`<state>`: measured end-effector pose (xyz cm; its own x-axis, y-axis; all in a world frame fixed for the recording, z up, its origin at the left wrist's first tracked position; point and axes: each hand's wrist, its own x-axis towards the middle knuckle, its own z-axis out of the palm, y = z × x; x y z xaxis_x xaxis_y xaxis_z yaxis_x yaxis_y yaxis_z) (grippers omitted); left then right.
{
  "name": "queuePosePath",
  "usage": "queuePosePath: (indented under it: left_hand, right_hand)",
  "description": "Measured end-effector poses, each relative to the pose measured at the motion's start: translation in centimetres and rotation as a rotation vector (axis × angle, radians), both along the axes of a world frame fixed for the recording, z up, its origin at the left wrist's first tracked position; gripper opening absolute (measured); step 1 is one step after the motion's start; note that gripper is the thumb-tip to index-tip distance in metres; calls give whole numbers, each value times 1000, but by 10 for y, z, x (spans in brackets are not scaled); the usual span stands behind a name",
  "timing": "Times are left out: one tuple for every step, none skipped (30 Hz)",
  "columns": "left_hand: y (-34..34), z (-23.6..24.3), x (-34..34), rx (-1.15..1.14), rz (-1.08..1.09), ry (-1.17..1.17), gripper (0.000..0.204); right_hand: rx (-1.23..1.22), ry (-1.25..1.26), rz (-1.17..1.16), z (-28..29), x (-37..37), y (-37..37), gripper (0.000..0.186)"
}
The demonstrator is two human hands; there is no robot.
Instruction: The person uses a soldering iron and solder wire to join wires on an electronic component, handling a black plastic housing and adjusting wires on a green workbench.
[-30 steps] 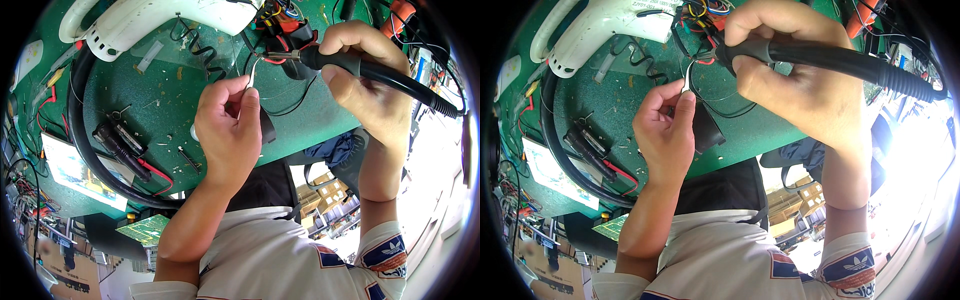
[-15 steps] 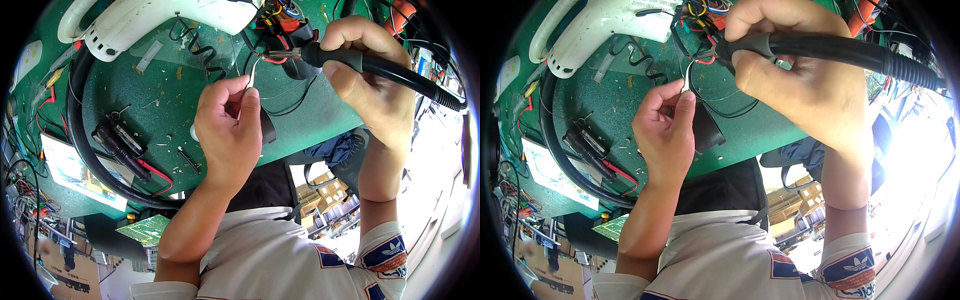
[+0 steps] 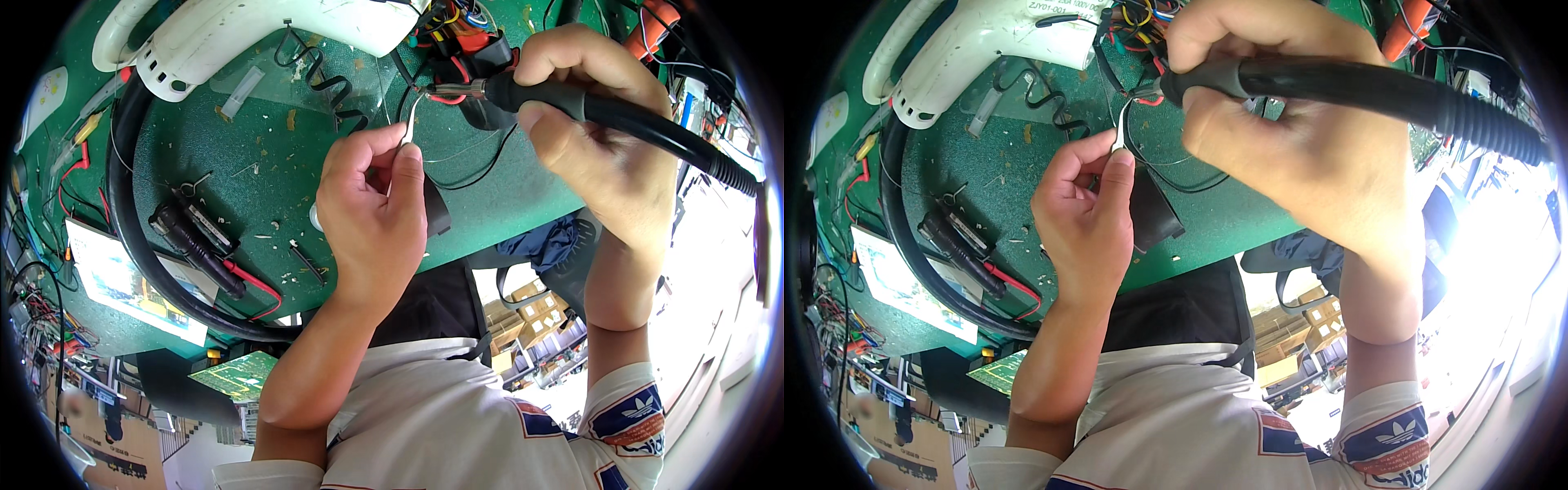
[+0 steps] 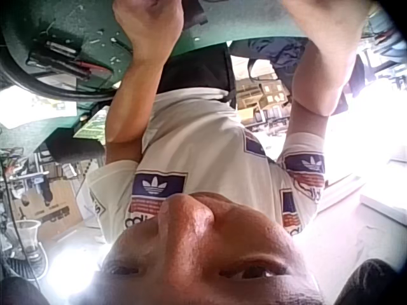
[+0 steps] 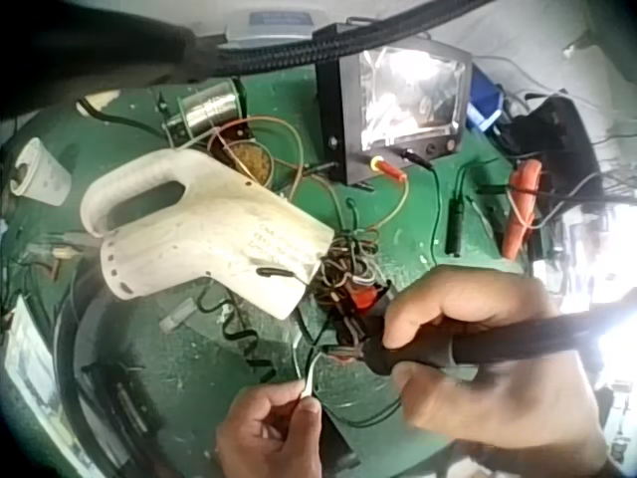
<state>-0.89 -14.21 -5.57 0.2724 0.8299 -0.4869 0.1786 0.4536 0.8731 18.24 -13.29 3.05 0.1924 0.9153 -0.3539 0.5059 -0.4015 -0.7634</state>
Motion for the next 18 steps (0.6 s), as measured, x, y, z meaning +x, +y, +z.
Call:
queuePosePath:
  left_hand:
    - [0,-1,0,13,1,-1,13]
    - [0,-1,0,18,5,-7,13]
    - [-1,-2,0,23,7,-14,13]
    - [-1,-2,0,29,9,-21,13]
    - [-2,-2,0,25,8,-19,13]
    - [-2,-3,0,22,8,-16,13]
    - [-2,-3,0,20,7,-12,13]
    - [-2,-3,0,17,10,-14,13]
    - [-2,-3,0,13,13,-17,13]
    - [-2,-3,0,9,15,-20,13]
    - [-2,-3,0,15,10,-16,13]
    - [-2,-4,-1,22,5,-13,13]
    - [-2,-4,-1,28,0,-10,13]
    - [-1,-3,-1,18,2,-8,13]
    - [-1,-2,-1,8,4,-5,13]
    - [-1,-1,-1,-3,6,-2,13]
    - [-1,-2,-1,3,7,-3,13]
    - [-1,-2,-1,8,8,-5,12]
  right_hand:
    - [2,5,-6,-1,1,-1,26]
    - [3,10,-13,-2,4,-3,28]
    - [5,14,-20,-3,6,-4,29]
    - [23,54,-25,-5,9,-6,30]
    - [42,94,-30,-8,11,-7,32]
    - [61,137,-34,-9,12,-7,33]
    - [62,132,-40,-9,12,-7,33]
    - [63,126,-46,-9,12,-7,34]
    - [63,121,-53,-8,12,-7,35]
    - [72,124,-50,-9,13,-7,35]
    - [81,126,-47,-11,14,-8,34]
    - [90,129,-44,-11,15,-8,34]
    - [88,118,-41,-11,15,-8,34]
    - [86,107,-37,-11,16,-8,34]
    - [84,97,-34,-11,16,-8,34]
    - [82,104,-39,-11,16,-8,34]
    - [80,111,-44,-11,15,-8,34]
    - [78,117,-50,-11,14,-8,33]
